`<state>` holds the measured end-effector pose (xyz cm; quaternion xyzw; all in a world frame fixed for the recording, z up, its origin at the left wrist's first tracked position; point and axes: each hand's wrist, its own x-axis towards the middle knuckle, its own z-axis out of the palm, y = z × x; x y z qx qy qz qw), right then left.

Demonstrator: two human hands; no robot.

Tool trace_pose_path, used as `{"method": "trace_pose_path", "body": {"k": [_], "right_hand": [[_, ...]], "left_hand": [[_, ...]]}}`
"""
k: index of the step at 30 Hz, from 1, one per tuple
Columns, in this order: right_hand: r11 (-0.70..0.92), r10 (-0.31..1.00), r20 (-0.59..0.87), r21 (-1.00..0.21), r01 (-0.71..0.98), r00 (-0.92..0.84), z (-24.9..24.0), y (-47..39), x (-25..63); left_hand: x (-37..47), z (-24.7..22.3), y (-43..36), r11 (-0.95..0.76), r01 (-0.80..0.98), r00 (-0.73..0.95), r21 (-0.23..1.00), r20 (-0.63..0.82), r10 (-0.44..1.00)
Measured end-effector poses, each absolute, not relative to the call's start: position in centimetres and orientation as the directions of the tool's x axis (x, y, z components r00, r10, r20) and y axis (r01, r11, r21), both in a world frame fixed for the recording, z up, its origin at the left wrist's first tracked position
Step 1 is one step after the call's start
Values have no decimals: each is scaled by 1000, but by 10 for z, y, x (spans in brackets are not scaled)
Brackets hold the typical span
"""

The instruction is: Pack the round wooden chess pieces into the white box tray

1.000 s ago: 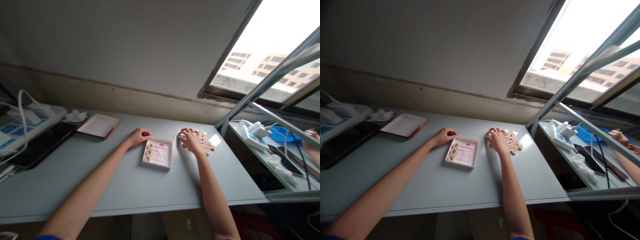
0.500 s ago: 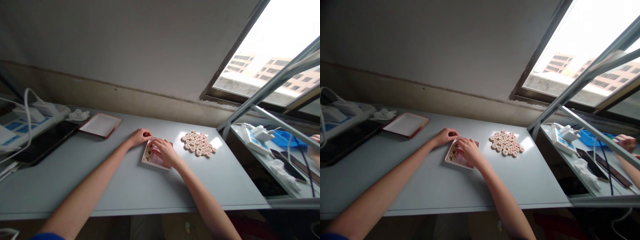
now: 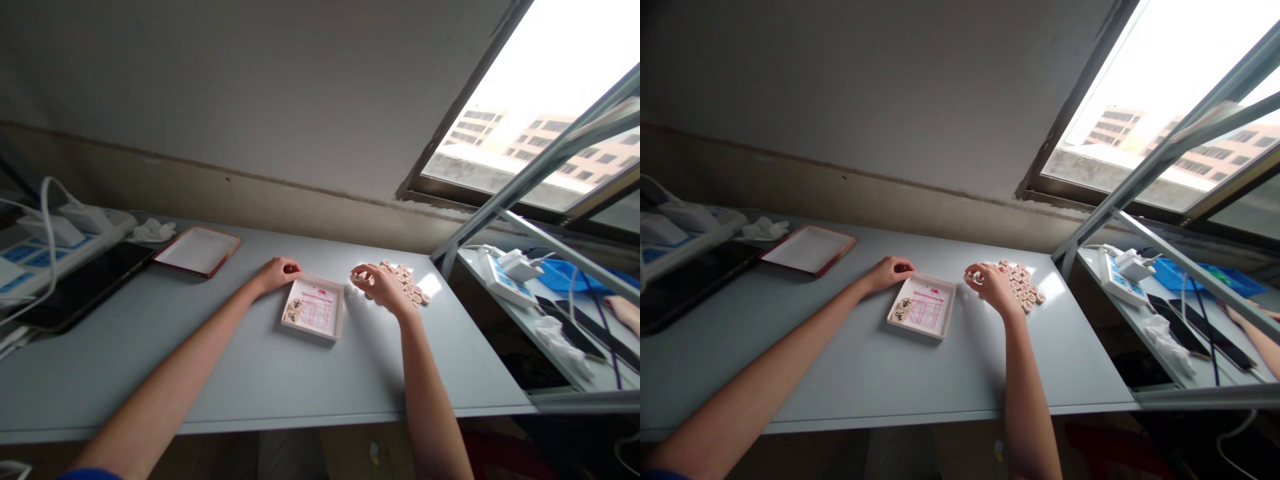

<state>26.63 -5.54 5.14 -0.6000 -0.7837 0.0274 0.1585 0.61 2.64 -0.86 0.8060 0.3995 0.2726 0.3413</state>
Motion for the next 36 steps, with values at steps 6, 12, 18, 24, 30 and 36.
{"method": "trace_pose_path", "body": {"k": [6,12,18,24,30,36], "right_hand": [[287,943,210,-131,949,-256,46,-55,283],[534,845,243,-422,733,-476,51,-60,229],[656,725,151,-450,606,-672,32,-74,171],[584,796,226,-528,616,-561,34,-67,186],[495,865,230,-533,686,-446,51,-58,229],[447,891,177,-494,745,-417,52,-59,244]], "left_hand": [[7,-7,25,-448,457,536,768,164,828],[7,-3,22,-444,476,521,759,164,838],[6,-3,22,-455,449,534,769,177,827],[6,-1,21,-455,475,531,754,166,831],[7,-3,22,-450,479,523,754,167,836],[7,-3,22,-457,482,525,748,171,834]]}}
